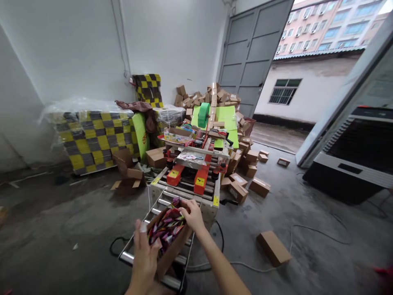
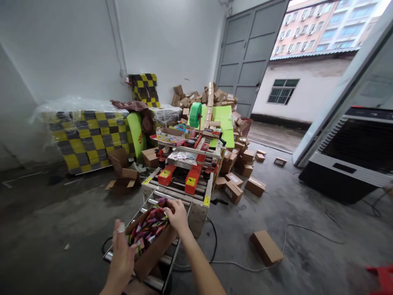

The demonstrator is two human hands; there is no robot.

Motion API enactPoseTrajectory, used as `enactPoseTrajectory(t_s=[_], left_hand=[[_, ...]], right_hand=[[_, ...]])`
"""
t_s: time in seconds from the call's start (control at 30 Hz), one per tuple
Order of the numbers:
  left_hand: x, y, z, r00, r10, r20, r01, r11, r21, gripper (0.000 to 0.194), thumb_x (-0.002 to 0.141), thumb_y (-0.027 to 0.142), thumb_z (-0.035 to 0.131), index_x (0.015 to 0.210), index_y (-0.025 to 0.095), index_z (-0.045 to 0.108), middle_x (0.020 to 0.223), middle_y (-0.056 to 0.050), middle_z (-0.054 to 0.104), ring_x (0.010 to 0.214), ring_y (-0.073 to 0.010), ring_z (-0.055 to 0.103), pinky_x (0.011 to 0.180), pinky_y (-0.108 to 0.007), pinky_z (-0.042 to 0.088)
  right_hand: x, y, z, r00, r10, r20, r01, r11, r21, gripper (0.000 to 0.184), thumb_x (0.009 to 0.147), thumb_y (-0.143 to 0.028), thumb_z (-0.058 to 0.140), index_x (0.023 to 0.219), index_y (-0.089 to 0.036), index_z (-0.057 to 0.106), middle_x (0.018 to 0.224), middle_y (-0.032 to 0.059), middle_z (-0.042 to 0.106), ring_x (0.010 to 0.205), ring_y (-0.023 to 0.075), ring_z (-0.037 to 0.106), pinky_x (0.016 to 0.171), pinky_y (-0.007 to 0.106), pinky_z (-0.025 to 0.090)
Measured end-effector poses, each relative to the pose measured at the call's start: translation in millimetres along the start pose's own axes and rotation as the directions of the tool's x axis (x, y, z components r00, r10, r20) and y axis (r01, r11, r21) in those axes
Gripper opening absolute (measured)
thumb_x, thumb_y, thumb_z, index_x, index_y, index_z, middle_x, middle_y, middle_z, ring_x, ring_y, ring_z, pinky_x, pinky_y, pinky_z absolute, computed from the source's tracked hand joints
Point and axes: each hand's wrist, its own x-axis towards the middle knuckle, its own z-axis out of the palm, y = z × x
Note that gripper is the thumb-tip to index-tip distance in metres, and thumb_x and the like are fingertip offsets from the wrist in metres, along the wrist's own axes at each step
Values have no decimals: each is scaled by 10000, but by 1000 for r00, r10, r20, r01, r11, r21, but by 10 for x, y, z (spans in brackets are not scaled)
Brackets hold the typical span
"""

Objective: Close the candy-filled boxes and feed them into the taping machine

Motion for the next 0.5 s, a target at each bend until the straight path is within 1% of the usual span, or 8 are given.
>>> enactPoseTrajectory(t_s=[0.03,0.1,0.13,0.2,0.27,0.33,0.4,0.5], left_hand=[[94,45,-25,995,91,45,-93,995,31,723,998,306,361,1603,299,-34,1677,-107,53,1538,-319,131,1223,-591,257],[223,55,-13,958,251,142,-265,960,91,730,1003,335,392,1606,279,-15,1669,-134,98,1524,-326,189,1199,-576,310],[264,29,20,933,302,196,-327,938,112,740,1004,352,406,1606,270,-15,1662,-144,128,1517,-324,214,1190,-563,331],[319,-48,127,890,339,305,-392,910,132,739,1011,362,407,1605,254,-18,1645,-152,185,1509,-311,242,1177,-538,357],[355,-111,265,857,326,400,-405,905,131,691,1019,341,390,1606,239,40,1632,-146,219,1505,-298,253,1172,-526,363],[379,-135,401,831,291,475,-388,914,118,632,1016,325,389,1597,221,161,1622,-141,237,1499,-293,268,1169,-523,364],[388,-128,500,806,248,537,-349,933,92,585,1005,315,403,1568,217,280,1612,-133,260,1491,-286,289,1168,-523,362],[384,-103,543,769,179,613,-240,971,17,528,993,295,387,1518,240,401,1559,-104,386,1459,-257,364,1191,-524,321]], right_hand=[[2,-12,3,1000,7,-11,-7,1000,-31,336,839,-239,649,1169,-193,695,1070,81,634,1013,222,621,927,327,518],[3,-32,-1,1000,10,-21,-12,996,-86,361,841,-226,657,1200,-184,673,1093,90,628,1045,233,610,956,341,504],[2,-44,-7,1000,10,-15,-12,994,-112,362,848,-225,659,1207,-182,667,1096,91,625,1051,235,608,959,342,501],[4,-80,-26,1000,14,13,-12,986,-166,327,862,-224,664,1185,-181,675,1077,86,621,1029,226,614,939,328,504],[16,-136,-50,998,21,66,-3,965,-262,284,869,-224,681,1149,-173,691,1056,85,624,1005,219,619,911,308,503],[40,-203,-79,984,28,177,46,917,-397,246,884,-214,681,1124,-169,708,1048,86,635,1005,214,619,900,292,490],[75,-269,-112,947,39,318,130,860,-493,188,913,-202,653,1081,-188,738,1009,71,653,994,204,621,875,273,477],[141,-352,-158,881,47,471,234,821,-520,155,922,-201,649,1000,-249,774,922,27,668,924,174,630,806,235,459]])
